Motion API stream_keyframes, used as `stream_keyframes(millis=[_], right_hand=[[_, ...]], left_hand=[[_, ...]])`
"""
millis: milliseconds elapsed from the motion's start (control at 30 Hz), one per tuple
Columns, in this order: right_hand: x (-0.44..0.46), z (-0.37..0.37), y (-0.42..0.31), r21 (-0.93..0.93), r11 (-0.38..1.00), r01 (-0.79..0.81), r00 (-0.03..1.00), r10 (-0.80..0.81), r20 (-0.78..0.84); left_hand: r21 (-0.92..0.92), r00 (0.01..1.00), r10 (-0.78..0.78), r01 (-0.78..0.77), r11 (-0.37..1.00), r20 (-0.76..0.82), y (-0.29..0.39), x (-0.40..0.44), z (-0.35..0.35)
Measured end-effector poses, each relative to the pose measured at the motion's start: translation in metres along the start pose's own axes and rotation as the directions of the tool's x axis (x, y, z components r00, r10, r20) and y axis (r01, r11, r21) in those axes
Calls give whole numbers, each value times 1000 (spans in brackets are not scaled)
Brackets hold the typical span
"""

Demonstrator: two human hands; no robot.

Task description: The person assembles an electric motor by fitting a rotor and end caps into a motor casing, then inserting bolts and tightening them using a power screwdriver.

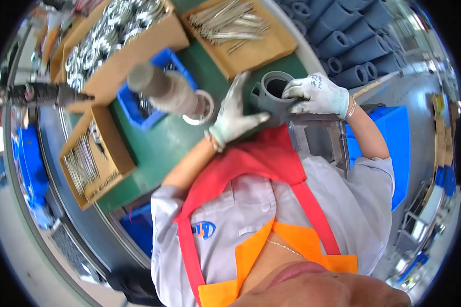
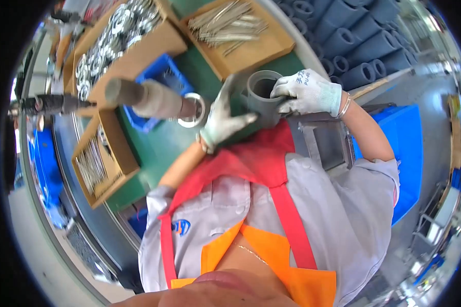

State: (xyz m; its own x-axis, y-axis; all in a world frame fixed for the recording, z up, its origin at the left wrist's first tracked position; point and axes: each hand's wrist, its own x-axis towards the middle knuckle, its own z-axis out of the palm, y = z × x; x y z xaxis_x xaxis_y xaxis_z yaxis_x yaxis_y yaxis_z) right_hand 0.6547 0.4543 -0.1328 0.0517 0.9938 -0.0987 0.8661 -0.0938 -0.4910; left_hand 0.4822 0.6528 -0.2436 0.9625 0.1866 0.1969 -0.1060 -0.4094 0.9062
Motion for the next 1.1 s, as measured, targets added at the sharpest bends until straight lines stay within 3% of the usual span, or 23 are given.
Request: stream_keyframes(millis=[33, 133, 233, 333, 367, 400, 467, 533, 600, 633, 667, 733, 767, 800, 867, 933, 1067, 1100], right_hand=[[8, 9, 3, 25, 999, 20, 999, -21, 34], [22, 29, 9, -44, 959, 279, 960, -278, 27], [14, 34, 6, -11, 972, 236, 972, -236, 21], [1, 40, 6, 38, 976, 217, 976, -216, -19], [-3, 45, 7, 43, 973, 228, 973, -226, -42], [-5, 48, 7, 48, 967, 248, 967, -245, -64], [-7, 43, -3, 20, 958, 285, 953, -281, -114], [-10, 24, -24, 220, 937, 270, 949, -220, -225], [-7, 10, -35, 512, 799, 315, 917, -118, -381], [4, 9, -50, 602, 696, 393, 851, -28, -524], [22, 10, -59, 606, 677, 418, 803, 37, -595], [67, 17, -75, 770, 547, 327, 841, 204, -502], [94, 17, -86, 644, 660, 387, 810, 90, -579], [118, 17, -96, 494, 752, 437, 773, -33, -634], [149, 29, -110, 509, 736, 447, 807, -86, -584], [163, 31, -109, 530, 805, 266, 928, -65, -366], [162, 33, -114, 500, 835, 229, 925, -26, -380], [162, 38, -110, 512, 823, 248, 918, -31, -394]], left_hand=[[-34, 999, -12, 13, 999, 43, -4, 1, -2], [-174, 991, 13, 11, 985, 132, -3, -5, -2], [-381, 969, -58, 149, 913, 241, -1, -3, 10], [-488, 951, 42, 119, 865, 306, -8, 9, 24], [-333, 948, 76, 34, 942, 310, -7, 11, 22], [-218, 953, 80, -16, 976, 292, 1, 11, 17], [-197, 979, 68, -29, 980, 192, 11, -1, 16], [-303, 983, -66, 116, 946, 170, 38, -21, -2], [-399, 991, -41, 87, 913, 124, 66, -43, -30], [-461, 995, 61, -17, 887, 82, 78, -50, -47], [-518, 986, 162, -119, 847, 37, 91, -56, -66], [-488, 985, 143, -79, 869, 95, 136, -69, -116], [-492, 951, 97, -237, 837, -293, 141, -92, -104], [-442, 772, 30, -395, 805, -635, 142, -107, -95], [-373, 778, 89, -394, 840, -622, 162, -91, -120], [-249, 786, 149, -360, 899, -600, 182, -84, -160], [-18, 800, 269, -329, 944, -537, 223, -48, -198], [318, 753, 358, -207, 925, -553, 216, -39, -202]])
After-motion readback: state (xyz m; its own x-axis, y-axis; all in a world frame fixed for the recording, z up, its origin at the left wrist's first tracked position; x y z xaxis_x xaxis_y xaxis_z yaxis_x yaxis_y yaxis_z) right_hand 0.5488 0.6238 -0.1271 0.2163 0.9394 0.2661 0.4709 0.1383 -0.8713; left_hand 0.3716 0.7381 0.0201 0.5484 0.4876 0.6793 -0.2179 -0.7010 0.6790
